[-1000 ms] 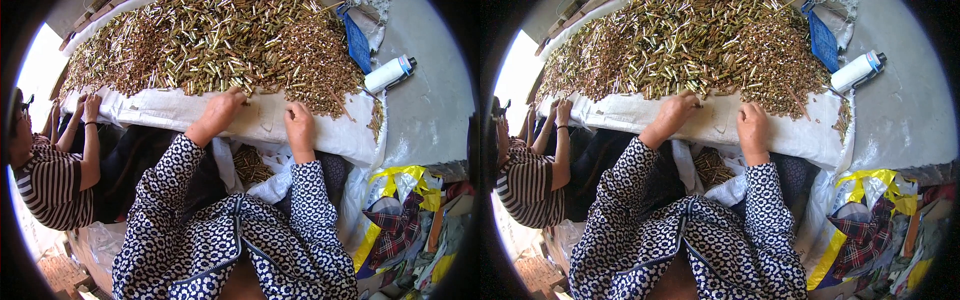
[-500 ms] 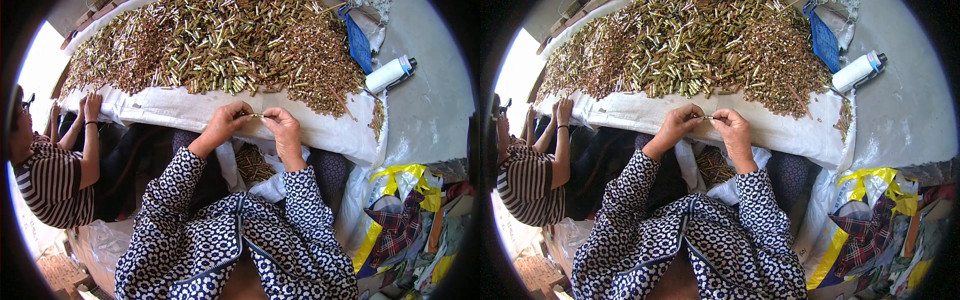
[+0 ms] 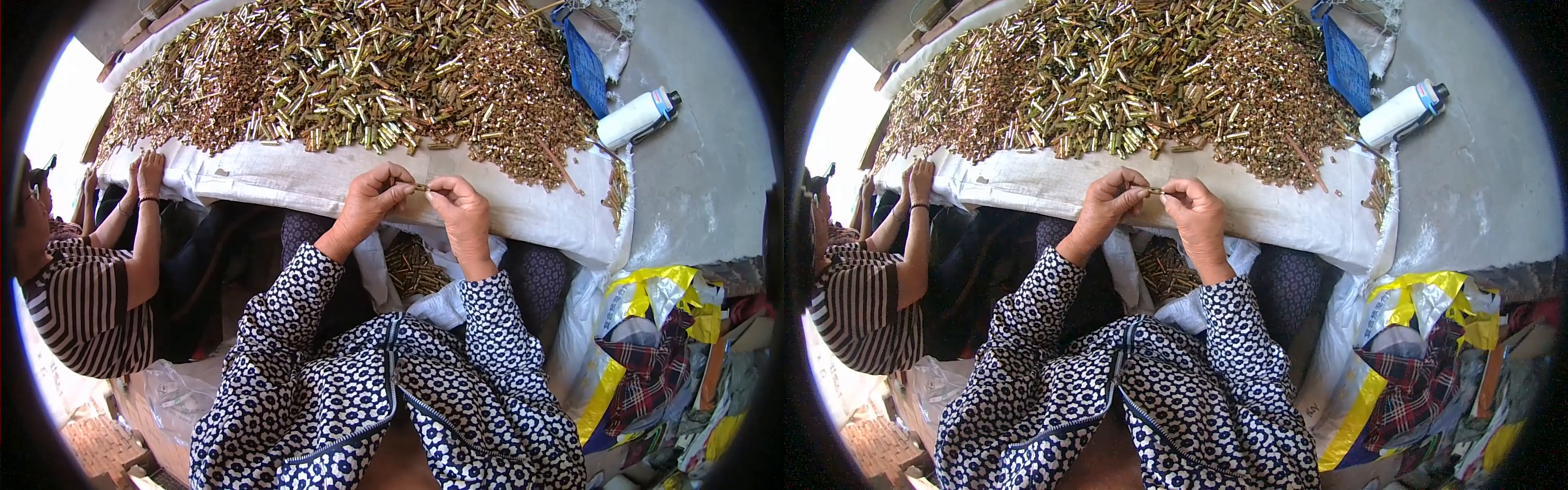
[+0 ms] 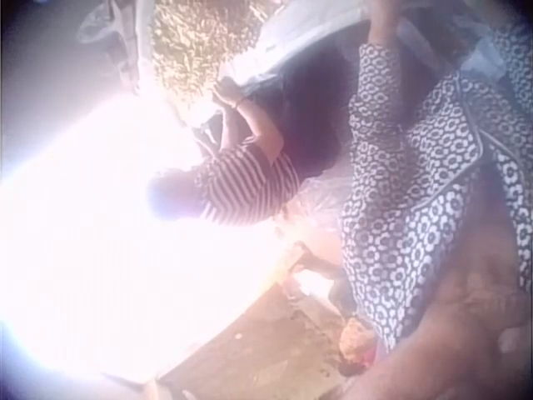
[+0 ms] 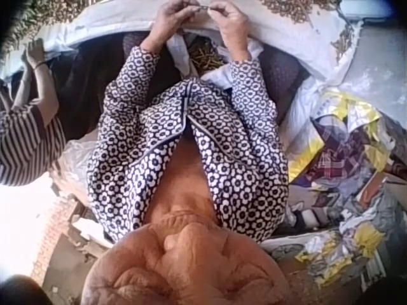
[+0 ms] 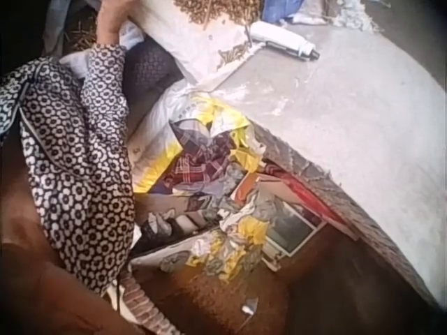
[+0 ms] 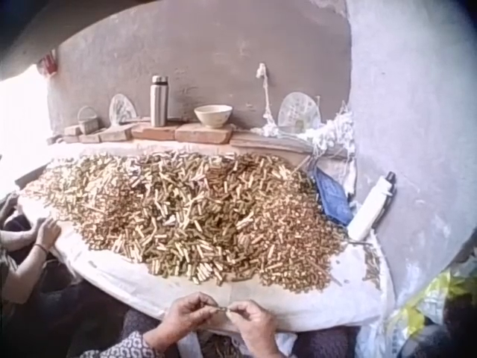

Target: The person picks up metal casings and small components from the table, fits them together by hand, and drops the assembled pieces into a bag.

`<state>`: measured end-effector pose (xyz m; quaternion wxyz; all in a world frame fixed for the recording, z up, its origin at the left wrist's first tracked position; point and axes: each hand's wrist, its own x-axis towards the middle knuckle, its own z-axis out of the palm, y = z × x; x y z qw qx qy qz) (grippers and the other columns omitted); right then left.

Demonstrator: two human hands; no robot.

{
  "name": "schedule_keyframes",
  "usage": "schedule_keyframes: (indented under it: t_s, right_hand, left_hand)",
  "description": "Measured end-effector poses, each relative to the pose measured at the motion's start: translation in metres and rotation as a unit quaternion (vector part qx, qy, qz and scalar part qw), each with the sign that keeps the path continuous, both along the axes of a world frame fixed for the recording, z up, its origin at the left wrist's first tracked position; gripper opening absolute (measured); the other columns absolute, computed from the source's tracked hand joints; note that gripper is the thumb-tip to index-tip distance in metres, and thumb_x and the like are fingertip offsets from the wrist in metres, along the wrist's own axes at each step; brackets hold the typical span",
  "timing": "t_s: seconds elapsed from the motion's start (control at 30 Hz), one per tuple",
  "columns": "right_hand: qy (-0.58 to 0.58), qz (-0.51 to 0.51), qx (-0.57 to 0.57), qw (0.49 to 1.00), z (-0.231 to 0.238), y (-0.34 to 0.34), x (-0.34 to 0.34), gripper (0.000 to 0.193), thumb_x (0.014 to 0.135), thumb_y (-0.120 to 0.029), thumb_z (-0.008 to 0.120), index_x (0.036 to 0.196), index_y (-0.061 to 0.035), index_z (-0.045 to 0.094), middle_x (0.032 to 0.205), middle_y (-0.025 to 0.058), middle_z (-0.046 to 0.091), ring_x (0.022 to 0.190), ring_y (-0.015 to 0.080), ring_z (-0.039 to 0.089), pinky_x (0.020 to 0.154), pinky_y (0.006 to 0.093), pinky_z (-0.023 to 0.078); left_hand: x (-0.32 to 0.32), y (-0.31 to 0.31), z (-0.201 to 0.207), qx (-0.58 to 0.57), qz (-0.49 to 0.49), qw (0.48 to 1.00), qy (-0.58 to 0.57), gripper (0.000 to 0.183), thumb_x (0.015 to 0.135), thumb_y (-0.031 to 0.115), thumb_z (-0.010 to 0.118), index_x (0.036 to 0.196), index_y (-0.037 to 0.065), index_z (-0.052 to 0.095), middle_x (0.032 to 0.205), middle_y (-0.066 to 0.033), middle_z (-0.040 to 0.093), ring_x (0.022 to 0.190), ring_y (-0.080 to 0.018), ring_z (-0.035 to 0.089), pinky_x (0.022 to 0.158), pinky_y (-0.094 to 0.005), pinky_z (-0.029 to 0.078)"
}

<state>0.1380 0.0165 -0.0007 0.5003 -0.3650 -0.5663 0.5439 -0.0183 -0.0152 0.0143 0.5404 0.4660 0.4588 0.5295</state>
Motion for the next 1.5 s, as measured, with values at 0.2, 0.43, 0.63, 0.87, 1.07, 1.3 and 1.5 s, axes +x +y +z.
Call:
schedule_keyframes:
  t_s: [0.2,0.43,0.63,0.87,1.07,1.3,1.5]
  right_hand:
    - [-0.361,-0.03,0.262,0.894,-0.001,0.008,0.007,0.018,0.065,0.005,0.058,0.08,-0.005,0.056,0.078,0.0089,0.057,0.074,0.0273,0.056,0.066,0.0341,0.046]
    - [-0.442,-0.187,0.288,0.829,0.007,0.041,0.026,0.018,0.07,-0.002,0.059,0.088,-0.0043,0.058,0.091,0.0098,0.057,0.086,0.0278,0.054,0.075,0.0376,0.045]
    - [-0.546,-0.185,0.301,0.76,0.003,0.054,0.031,0.016,0.077,-0.011,0.056,0.091,-0.0033,0.058,0.093,0.0107,0.057,0.089,0.0265,0.052,0.078,0.0354,0.044]
    - [-0.556,-0.17,0.297,0.757,0.005,0.06,0.027,0.01,0.077,-0.009,0.055,0.085,-0.0026,0.056,0.09,0.0118,0.056,0.086,0.0259,0.052,0.076,0.0352,0.045]
    - [-0.527,-0.191,0.33,0.76,0.003,0.059,0.028,0.008,0.074,-0.001,0.056,0.082,-0.001,0.056,0.084,0.0115,0.057,0.077,0.0261,0.055,0.07,0.0341,0.047]
    - [-0.244,-0.105,0.201,0.943,-0.005,0.039,0.025,0.01,0.073,0.005,0.056,0.081,0.0004,0.058,0.084,0.0049,0.058,0.069,0.0123,0.055,0.063,0.0234,0.045]
    - [-0.033,0.025,0.023,0.999,0.006,0.011,0.006,0.01,0.075,0.005,0.059,0.083,0.0008,0.06,0.085,0.0004,0.057,0.074,0.0056,0.053,0.067,0.0184,0.044]
  left_hand:
    - [0.012,0.013,-0.012,0.255,-0.003,0.88,0.401,0.012,0.077,0.005,0.056,0.088,0.001,0.052,0.073,-0.0117,0.055,0.062,-0.0249,0.056,0.055,-0.0332,0.045]
    - [0.034,0.015,0.01,0.24,-0.089,0.784,0.566,0.017,0.068,0.001,0.052,0.083,0.002,0.046,0.079,-0.0151,0.053,0.073,-0.0342,0.057,0.061,-0.0402,0.047]
    - [0.021,0.014,-0.009,0.23,0.009,0.839,0.493,0.011,0.074,0.0,0.048,0.085,0.002,0.048,0.078,-0.0146,0.056,0.068,-0.0324,0.058,0.059,-0.0376,0.047]
    - [-0.01,0.053,0.006,0.232,0.139,0.839,0.473,0.009,0.079,0.003,0.047,0.085,0.004,0.053,0.08,-0.0135,0.056,0.068,-0.0301,0.057,0.058,-0.0369,0.046]
    - [-0.013,0.074,0.005,0.266,0.038,0.742,0.615,0.005,0.075,0.003,0.049,0.08,0.004,0.05,0.077,-0.0132,0.052,0.069,-0.0305,0.057,0.059,-0.0394,0.046]
    - [-0.012,0.042,0.003,0.111,0.079,0.948,0.289,0.005,0.083,0.007,0.049,0.086,0.003,0.049,0.071,-0.0075,0.056,0.058,-0.0168,0.051,0.051,-0.0278,0.042]
    - [-0.018,0.018,-0.004,-0.047,0.015,0.998,-0.037,0.006,0.087,0.011,0.049,0.089,0.005,0.05,0.074,-0.0024,0.058,0.053,-0.0056,0.046,0.044,-0.0171,0.034]
